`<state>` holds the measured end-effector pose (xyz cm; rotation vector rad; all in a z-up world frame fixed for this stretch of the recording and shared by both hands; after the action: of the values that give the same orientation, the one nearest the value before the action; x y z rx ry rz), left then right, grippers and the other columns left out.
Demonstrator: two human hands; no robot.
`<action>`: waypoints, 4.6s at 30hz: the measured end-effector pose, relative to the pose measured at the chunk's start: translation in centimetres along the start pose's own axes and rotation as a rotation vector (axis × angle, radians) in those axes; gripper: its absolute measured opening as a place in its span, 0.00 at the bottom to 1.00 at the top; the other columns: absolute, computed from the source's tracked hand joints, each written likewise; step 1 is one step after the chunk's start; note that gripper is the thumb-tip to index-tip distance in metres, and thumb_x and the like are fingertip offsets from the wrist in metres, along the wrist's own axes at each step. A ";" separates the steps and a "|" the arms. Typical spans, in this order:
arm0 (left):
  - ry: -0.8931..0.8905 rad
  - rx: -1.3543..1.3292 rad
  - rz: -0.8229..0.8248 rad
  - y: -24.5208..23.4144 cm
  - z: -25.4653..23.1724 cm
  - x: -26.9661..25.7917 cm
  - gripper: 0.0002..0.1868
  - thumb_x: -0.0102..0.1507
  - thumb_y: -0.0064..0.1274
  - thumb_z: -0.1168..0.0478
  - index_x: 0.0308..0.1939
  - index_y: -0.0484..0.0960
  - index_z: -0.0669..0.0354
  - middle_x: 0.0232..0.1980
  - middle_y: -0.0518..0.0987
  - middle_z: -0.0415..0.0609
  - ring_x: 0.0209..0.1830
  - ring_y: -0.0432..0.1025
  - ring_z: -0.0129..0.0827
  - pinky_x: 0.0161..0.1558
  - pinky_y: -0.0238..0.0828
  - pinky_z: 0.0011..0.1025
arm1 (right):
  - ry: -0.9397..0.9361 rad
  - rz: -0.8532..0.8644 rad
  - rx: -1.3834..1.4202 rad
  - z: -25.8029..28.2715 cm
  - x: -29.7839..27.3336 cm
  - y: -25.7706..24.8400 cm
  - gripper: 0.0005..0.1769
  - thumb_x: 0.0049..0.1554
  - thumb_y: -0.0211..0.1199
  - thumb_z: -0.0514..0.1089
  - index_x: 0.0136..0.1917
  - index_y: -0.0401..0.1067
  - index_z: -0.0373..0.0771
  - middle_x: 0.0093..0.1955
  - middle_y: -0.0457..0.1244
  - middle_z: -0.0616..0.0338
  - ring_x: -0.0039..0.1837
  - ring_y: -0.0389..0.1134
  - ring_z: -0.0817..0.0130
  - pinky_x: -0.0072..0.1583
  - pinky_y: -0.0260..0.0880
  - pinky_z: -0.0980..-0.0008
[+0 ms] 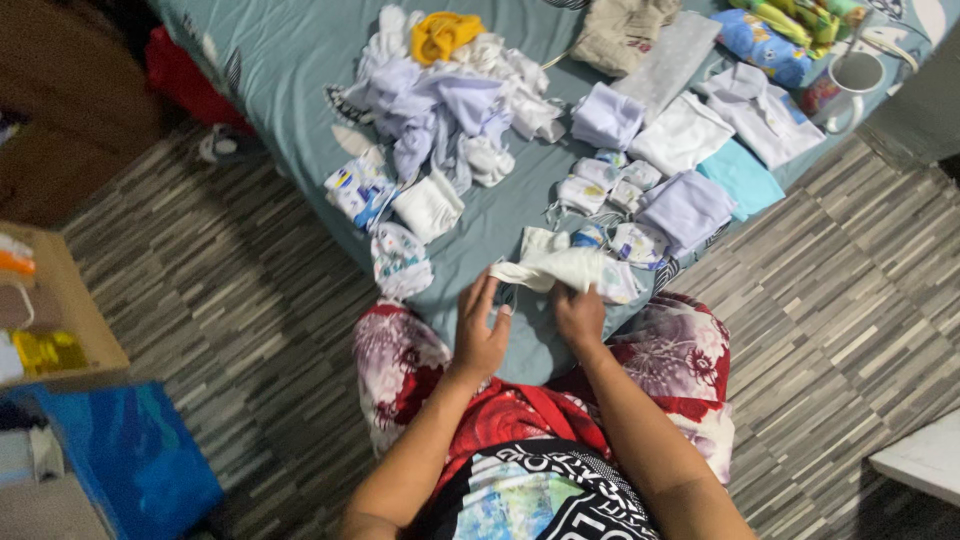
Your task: The person sits on the floor and folds various baby clothes, including onesies, socks, and bibs, by hand. The folded items are placed in a neat pile on the bed.
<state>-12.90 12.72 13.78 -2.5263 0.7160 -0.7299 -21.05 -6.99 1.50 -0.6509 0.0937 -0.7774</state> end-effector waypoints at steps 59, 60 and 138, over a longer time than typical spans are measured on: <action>-0.160 0.052 0.612 1.1 2.8 -8.6 0.26 0.57 0.66 0.56 0.57 0.79 0.56 0.55 0.79 0.60 0.58 0.71 0.55 0.59 0.66 0.44 | -0.256 0.541 -0.263 8.3 -8.3 -5.9 0.11 0.51 0.64 0.40 0.48 0.76 0.35 0.47 0.67 0.44 0.52 0.67 0.41 0.55 0.67 0.51; -0.147 0.093 0.602 1.6 3.6 -9.0 0.23 0.58 0.65 0.55 0.56 0.80 0.55 0.56 0.80 0.59 0.59 0.71 0.54 0.60 0.66 0.43 | -0.238 0.539 -0.247 7.7 -8.9 -5.8 0.11 0.52 0.64 0.41 0.48 0.76 0.36 0.47 0.67 0.44 0.52 0.67 0.42 0.54 0.67 0.51; -0.011 -0.697 -0.200 -10.6 -3.9 6.2 0.14 0.70 0.49 0.67 0.59 0.72 0.63 0.56 0.75 0.45 0.58 0.70 0.28 0.63 0.68 0.28 | -0.588 -0.162 -0.125 25.4 -1.0 -17.9 0.16 0.53 0.65 0.26 0.54 0.72 0.36 0.54 0.63 0.47 0.57 0.65 0.48 0.58 0.66 0.55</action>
<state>-6.85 16.52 24.52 -3.2668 0.8292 -0.5977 -25.02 -2.83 32.11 -0.9914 -0.4550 -0.7117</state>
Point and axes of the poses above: each hand's wrist, its own x-axis towards the middle knuckle, its own y-axis out of the palm, z = x × y, the point moved 9 cm from there along x, towards the middle knuckle
